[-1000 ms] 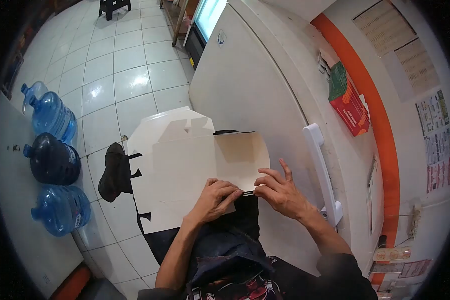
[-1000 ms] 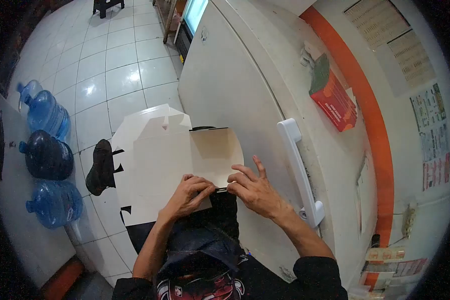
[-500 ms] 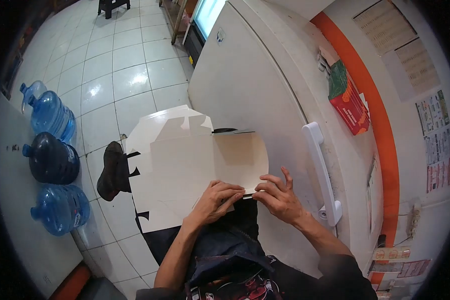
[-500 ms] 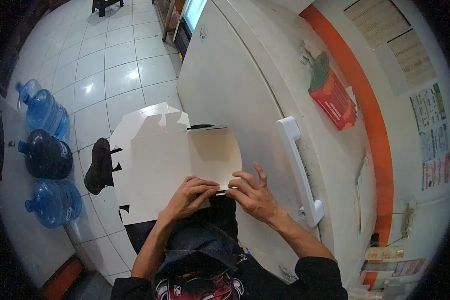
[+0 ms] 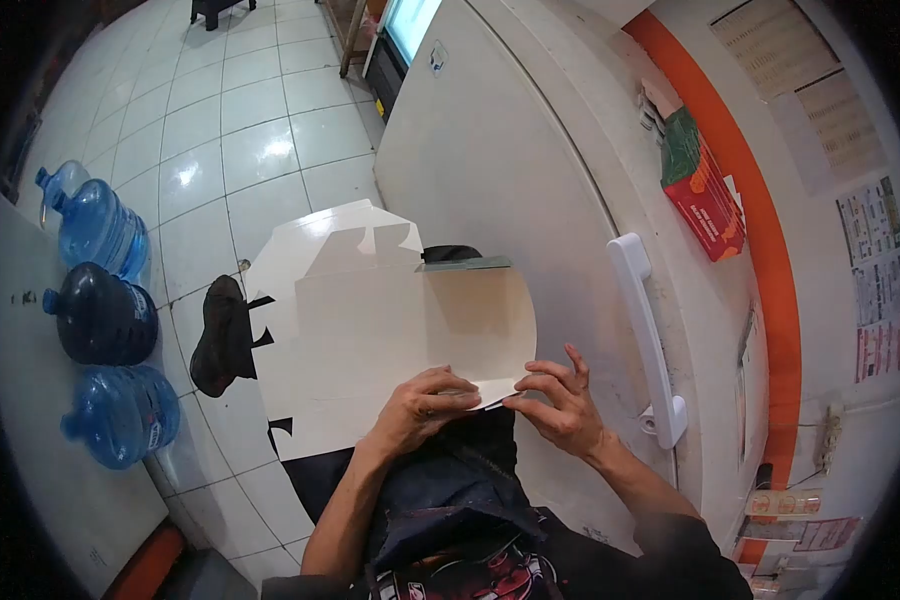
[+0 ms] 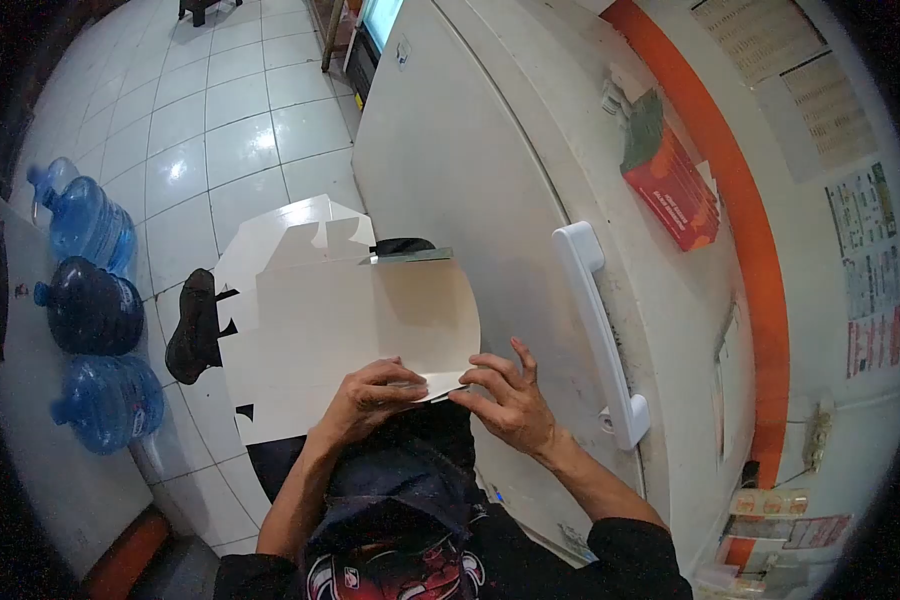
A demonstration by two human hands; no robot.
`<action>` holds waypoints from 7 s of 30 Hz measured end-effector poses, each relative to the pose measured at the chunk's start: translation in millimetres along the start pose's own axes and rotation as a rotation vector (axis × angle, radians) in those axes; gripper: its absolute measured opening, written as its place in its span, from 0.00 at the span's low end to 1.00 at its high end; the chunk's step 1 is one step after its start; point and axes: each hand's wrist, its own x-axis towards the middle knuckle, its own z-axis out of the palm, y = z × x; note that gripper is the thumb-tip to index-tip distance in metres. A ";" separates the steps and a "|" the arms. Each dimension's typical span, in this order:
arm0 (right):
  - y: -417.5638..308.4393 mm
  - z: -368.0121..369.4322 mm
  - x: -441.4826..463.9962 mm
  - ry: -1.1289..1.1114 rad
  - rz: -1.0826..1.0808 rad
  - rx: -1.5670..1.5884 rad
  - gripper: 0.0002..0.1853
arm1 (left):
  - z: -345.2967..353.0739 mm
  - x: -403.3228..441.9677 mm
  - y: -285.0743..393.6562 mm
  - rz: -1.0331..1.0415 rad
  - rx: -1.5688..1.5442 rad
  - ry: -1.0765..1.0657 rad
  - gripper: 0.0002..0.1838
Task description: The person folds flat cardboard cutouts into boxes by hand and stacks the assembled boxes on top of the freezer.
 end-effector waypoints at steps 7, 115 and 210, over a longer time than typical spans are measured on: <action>-3.0 8.0 2.1 0.046 0.040 -0.031 0.13 | 7.5 0.9 -11.6 -0.008 -0.101 0.004 0.14; 313.2 -230.7 117.6 0.136 1.023 -0.209 0.56 | -14.7 -50.6 -15.1 -0.420 0.510 0.664 0.34; 9.1 59.4 43.6 0.130 0.477 0.229 0.49 | -59.8 -36.4 -38.8 -0.519 0.988 0.310 0.73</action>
